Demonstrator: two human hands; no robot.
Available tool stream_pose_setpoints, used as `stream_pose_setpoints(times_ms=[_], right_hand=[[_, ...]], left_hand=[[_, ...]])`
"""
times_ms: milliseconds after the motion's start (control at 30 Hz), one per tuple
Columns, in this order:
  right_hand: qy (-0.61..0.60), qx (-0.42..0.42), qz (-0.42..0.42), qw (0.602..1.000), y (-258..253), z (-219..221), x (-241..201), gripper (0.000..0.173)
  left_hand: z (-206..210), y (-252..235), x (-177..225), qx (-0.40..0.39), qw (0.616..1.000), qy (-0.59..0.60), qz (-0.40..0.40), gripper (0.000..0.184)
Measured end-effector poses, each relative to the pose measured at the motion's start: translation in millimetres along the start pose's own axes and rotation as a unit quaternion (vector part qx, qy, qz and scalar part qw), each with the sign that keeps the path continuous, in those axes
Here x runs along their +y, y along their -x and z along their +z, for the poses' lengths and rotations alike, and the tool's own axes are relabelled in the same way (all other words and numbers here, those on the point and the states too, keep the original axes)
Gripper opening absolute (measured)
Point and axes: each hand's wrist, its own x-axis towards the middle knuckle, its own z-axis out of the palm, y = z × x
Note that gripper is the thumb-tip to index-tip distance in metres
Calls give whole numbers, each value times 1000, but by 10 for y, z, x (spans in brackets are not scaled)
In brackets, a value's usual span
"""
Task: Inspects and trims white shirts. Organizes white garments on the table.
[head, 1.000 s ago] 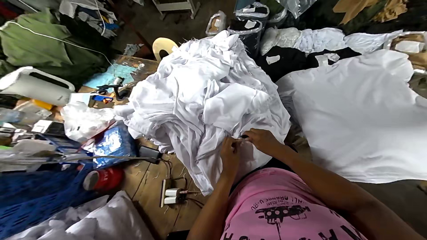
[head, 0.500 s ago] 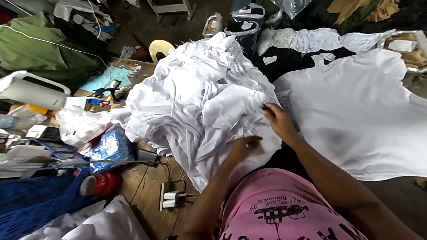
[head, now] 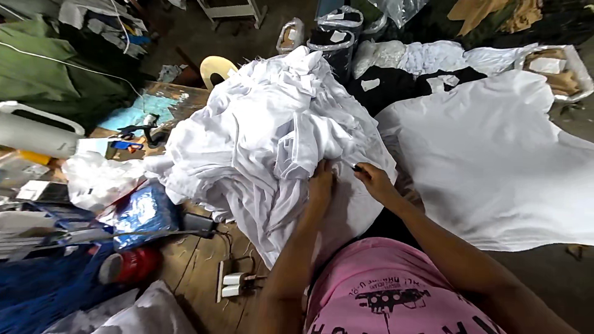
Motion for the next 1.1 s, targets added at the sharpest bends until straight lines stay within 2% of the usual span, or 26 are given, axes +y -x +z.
stream_pose_setpoints(times_ms=[67, 167, 200, 300, 400, 467, 600, 733, 800, 833, 900, 933, 967, 1000, 1033, 1100], right_hand=[[29, -57, -3, 998, 7, 2, 0, 40], [131, -162, 25, 978, 18, 101, 36, 54], [147, -171, 31, 974, 13, 134, 73, 51], [109, -76, 12, 991, -74, -44, 60, 29], [85, 57, -68, 992, -240, -511, -170, 22], [105, 98, -109, 984, -403, -753, -408, 25], [178, 70, -174, 966, -685, -826, -762, 21], [153, 59, -196, 967, -775, -783, -1050, 21], [114, 45, -221, 967, -659, -737, -1148, 20], [98, 29, -244, 964, -550, -686, -1166, 18], [67, -46, -268, 960, -300, -551, -1116, 15], [54, -100, -265, 957, -205, -482, -1033, 18], [46, -152, -251, 955, -127, -415, -937, 23], [44, -194, -233, 952, -66, -344, -844, 27], [46, -229, -210, 949, -29, -270, -756, 28], [69, -283, -160, 943, -15, -101, -593, 27]], left_hand=[[-125, -141, -81, 5, 1000, -9, -2, 33], [-327, -332, -231, 19, 999, 6, 34, 19], [-364, -390, -276, 27, 998, 19, 45, 17], [-433, -475, -352, 47, 995, 53, 74, 15], [-411, -429, -401, 87, 986, 86, 112, 13], [-451, -434, -386, 112, 979, 116, 125, 16], [-568, -460, -403, 102, 973, 190, 84, 21], [-657, -239, -483, 100, 956, 255, 106, 22], [-766, -35, -550, 176, 943, 258, 111, 25], [-836, 109, -636, 250, 933, 237, 103, 26], [-971, 444, -926, 428, 888, 166, 26, 33], [-1030, 616, -1091, 482, 863, 146, -50, 43], [-1073, 776, -1238, 497, 843, 145, -146, 55], [-1105, 918, -1340, 473, 830, 175, -241, 63], [-1113, 1015, -1421, 424, 820, 224, -311, 63], [-1057, 1070, -1536, 307, 810, 345, -363, 61]])
